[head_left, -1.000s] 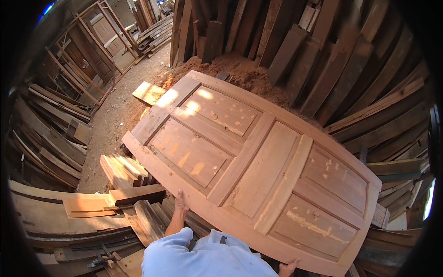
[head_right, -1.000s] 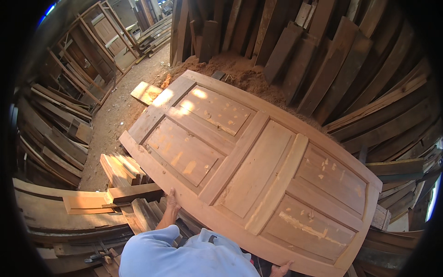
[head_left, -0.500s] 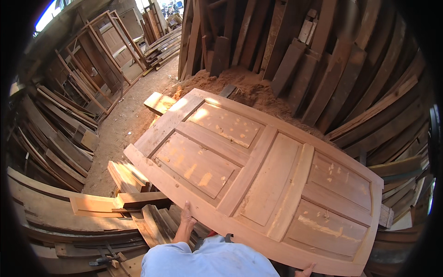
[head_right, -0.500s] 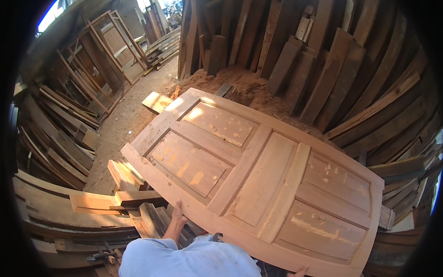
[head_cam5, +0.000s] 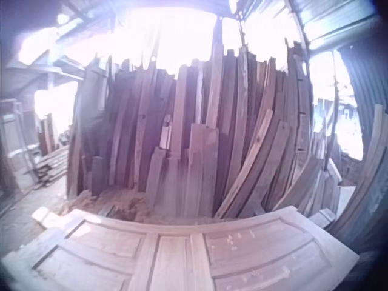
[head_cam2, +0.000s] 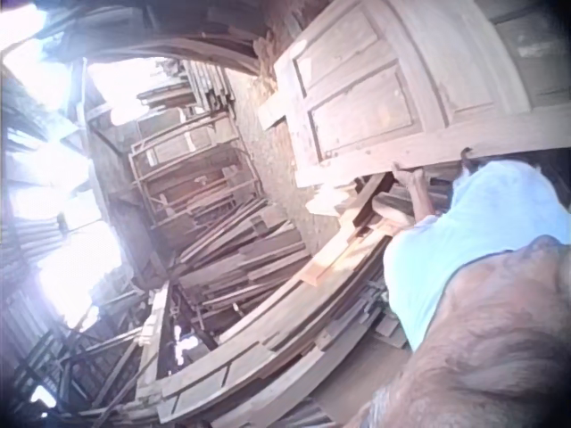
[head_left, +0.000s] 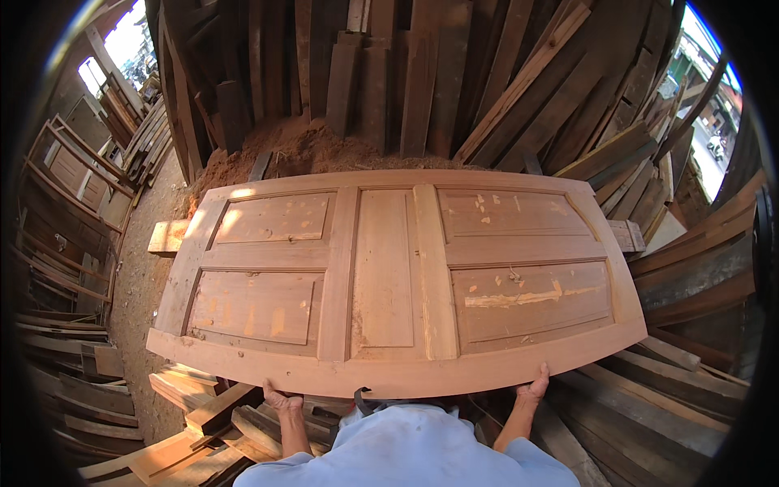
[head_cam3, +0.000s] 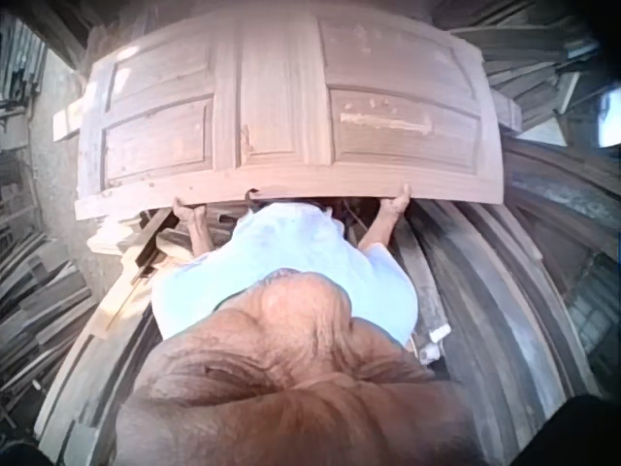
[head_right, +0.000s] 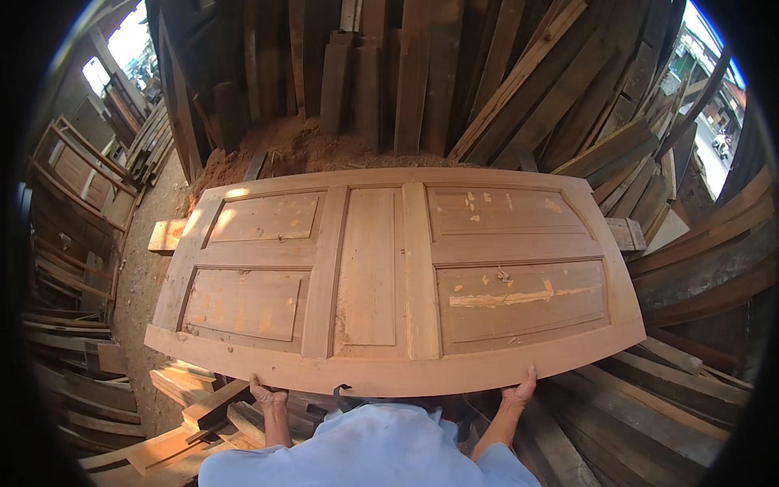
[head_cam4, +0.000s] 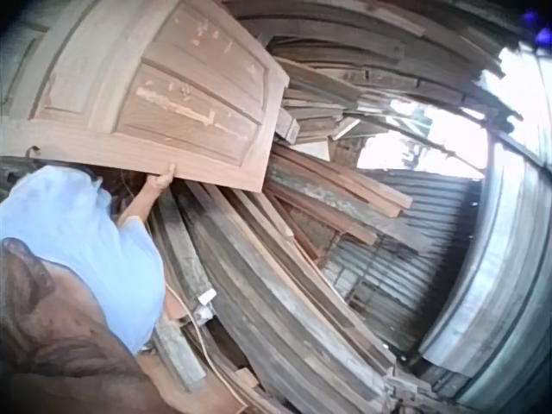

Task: The person uses a circular saw to cut a wooden door, then flips and repositions it. They use a chisel and mallet to carve and smooth the door's surface and edges. The person repeatedly inspects the door by turning it over and running hands along the panels.

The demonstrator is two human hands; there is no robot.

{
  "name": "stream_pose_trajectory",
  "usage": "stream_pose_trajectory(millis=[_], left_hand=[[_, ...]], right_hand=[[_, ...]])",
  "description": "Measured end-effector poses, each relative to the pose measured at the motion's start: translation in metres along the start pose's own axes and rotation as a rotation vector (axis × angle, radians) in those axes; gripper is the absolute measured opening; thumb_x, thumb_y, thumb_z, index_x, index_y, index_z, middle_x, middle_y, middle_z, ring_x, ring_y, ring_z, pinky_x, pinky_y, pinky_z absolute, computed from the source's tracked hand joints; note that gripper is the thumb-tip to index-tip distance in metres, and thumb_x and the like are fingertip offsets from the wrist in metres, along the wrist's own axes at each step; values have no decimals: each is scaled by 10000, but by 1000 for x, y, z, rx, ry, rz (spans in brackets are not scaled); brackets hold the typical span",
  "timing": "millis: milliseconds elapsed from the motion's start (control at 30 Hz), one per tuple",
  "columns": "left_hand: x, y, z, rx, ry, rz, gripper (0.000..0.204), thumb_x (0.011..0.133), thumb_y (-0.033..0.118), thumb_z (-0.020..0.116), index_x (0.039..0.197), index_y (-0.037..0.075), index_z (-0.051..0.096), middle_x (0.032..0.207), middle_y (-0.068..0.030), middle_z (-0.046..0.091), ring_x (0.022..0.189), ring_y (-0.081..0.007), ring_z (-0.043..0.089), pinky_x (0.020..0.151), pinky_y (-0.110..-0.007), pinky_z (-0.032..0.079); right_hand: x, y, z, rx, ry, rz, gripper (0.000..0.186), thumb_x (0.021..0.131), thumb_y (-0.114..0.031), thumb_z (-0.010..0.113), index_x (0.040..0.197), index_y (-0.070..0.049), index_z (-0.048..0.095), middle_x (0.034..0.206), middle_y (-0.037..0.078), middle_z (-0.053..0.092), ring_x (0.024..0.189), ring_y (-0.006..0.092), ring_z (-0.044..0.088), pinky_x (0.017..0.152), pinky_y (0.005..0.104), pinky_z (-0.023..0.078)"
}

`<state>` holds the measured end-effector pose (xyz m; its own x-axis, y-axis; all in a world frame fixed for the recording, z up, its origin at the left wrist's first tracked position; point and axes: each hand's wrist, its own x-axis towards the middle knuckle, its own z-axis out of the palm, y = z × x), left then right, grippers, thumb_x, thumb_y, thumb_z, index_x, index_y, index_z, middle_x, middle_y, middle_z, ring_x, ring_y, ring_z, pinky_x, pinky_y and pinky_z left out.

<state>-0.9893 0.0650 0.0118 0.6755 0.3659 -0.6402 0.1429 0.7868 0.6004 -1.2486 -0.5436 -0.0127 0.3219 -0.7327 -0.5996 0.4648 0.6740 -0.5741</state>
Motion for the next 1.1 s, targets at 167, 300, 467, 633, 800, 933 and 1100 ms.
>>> stream_pose_trajectory(millis=[167, 300, 467, 633, 800, 933, 1100], left_hand=[[54, -18, -6, -253, -133, 414, 675, 1023, 619, 426, 1350, 40, 543, 1209, -113, 659, 1146, -260, 632, 969, -465, 527], [105, -27, -37, -52, -169, 728, 542, 1052, 491, 434, 1328, 44, 567, 1228, -108, 662, 1111, -293, 660, 947, -430, 556], [67, -9, -10, -328, -388, 487, 532, 1038, 479, 454, 1361, 67, 553, 1244, -112, 654, 1127, -305, 653, 959, -446, 556], [56, -11, 11, -429, -330, 393, 568, 1037, 475, 377, 1363, 41, 546, 1267, -157, 632, 1134, -343, 654, 947, -479, 575], [44, -8, 12, -386, -425, 446, 571, 1039, 496, 395, 1351, 44, 552, 1257, -148, 639, 1114, -333, 663, 932, -457, 587], [41, 1, -4, -191, -281, 550, 571, 1037, 502, 429, 1341, 35, 553, 1232, -138, 650, 1072, -319, 682, 884, -429, 609], [38, 7, -6, -138, -247, 613, 560, 1038, 488, 446, 1322, 18, 555, 1189, -148, 660, 1009, -309, 701, 821, -416, 626]], right_hand=[[-13, -30, 13, -53, 8, 12, 605, 966, -441, 583, 1415, -43, 508, 1365, 153, 580, 1231, 364, 567, 1008, 560, 501], [-8, -16, 5, -109, 13, -23, 608, 957, -424, 601, 1428, -52, 504, 1388, 154, 561, 1249, 354, 546, 987, 563, 505], [-12, -14, 7, -87, 4, 7, 619, 942, -427, 626, 1420, -53, 507, 1357, 152, 581, 1223, 353, 564, 970, 560, 516], [3, -31, 12, -41, -28, -5, 614, 922, -450, 655, 1384, -66, 531, 1308, 133, 612, 1190, 350, 592, 915, 559, 555], [-5, -46, 16, 18, -121, 45, 625, 908, -443, 682, 1394, -82, 532, 1316, 125, 601, 1201, 336, 581, 899, 535, 554], [-33, -51, 34, -49, -42, 27, 623, 900, -454, 680, 1388, -92, 543, 1313, 115, 604, 1200, 327, 581, 897, 526, 552], [-53, -55, 44, -112, 43, 24, 621, 925, -426, 651, 1416, -71, 517, 1352, 142, 581, 1224, 355, 564, 948, 566, 531]])
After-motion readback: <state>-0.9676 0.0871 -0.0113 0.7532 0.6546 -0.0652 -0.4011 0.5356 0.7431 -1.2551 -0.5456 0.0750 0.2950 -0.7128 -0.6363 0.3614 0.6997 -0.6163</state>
